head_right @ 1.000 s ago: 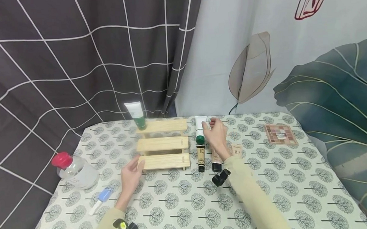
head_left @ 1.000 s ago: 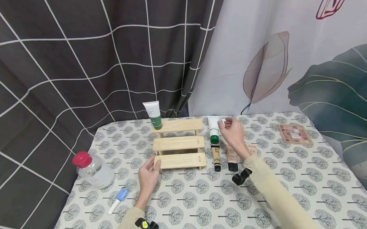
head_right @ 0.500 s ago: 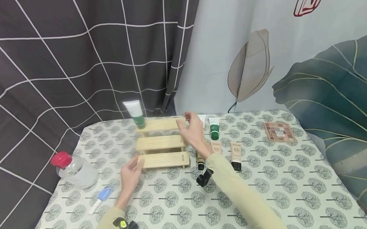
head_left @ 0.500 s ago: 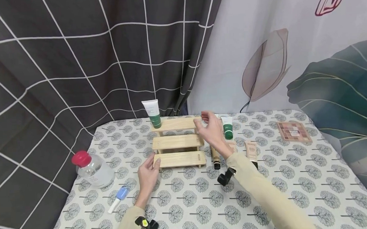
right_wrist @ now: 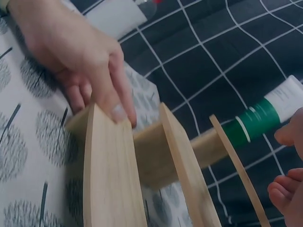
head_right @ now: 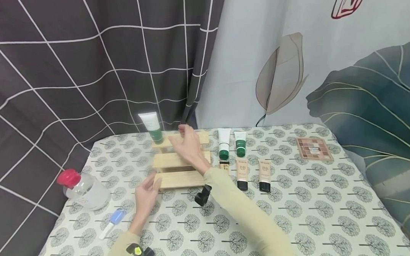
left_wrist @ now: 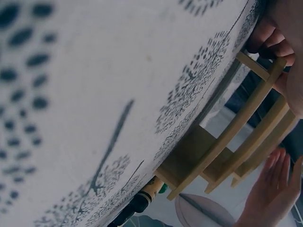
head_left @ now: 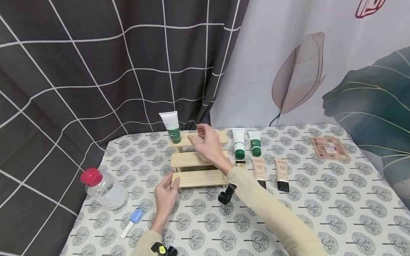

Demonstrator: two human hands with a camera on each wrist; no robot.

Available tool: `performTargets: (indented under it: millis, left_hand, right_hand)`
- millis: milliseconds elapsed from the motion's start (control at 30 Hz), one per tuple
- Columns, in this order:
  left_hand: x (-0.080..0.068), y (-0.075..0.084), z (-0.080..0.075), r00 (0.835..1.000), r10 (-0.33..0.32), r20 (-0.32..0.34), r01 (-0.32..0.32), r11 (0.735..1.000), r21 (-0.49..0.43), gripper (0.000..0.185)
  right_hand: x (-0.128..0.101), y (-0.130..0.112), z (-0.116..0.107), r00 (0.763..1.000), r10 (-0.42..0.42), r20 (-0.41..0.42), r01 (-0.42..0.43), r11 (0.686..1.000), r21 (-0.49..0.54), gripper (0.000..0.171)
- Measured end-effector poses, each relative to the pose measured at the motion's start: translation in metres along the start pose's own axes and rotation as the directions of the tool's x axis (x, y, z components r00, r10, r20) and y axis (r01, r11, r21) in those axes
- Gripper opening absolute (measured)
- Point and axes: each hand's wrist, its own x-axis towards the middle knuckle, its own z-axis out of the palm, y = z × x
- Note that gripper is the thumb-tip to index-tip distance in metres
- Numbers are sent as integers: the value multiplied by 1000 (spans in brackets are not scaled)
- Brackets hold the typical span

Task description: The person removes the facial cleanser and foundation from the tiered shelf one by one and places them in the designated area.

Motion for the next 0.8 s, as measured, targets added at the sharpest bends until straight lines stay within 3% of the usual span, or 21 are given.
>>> performTargets:
  millis: [167,500,800]
  left_hand:
    - [1,2,1,1000,4,5,-4,1000,0,46]
    - [0,2,-1,1000,-1,-3,1,1000,-3,46]
    - [-1,0,0,1000,4,0,-4,1000,-16,47]
  right_hand:
    - [6,-6,16,1000,-13,20,12,999,37,52]
    - [15,-13,46,998,-46,45,46,999,17,51]
    - [13,-12,55,998,-68,18,68,998,-10,36]
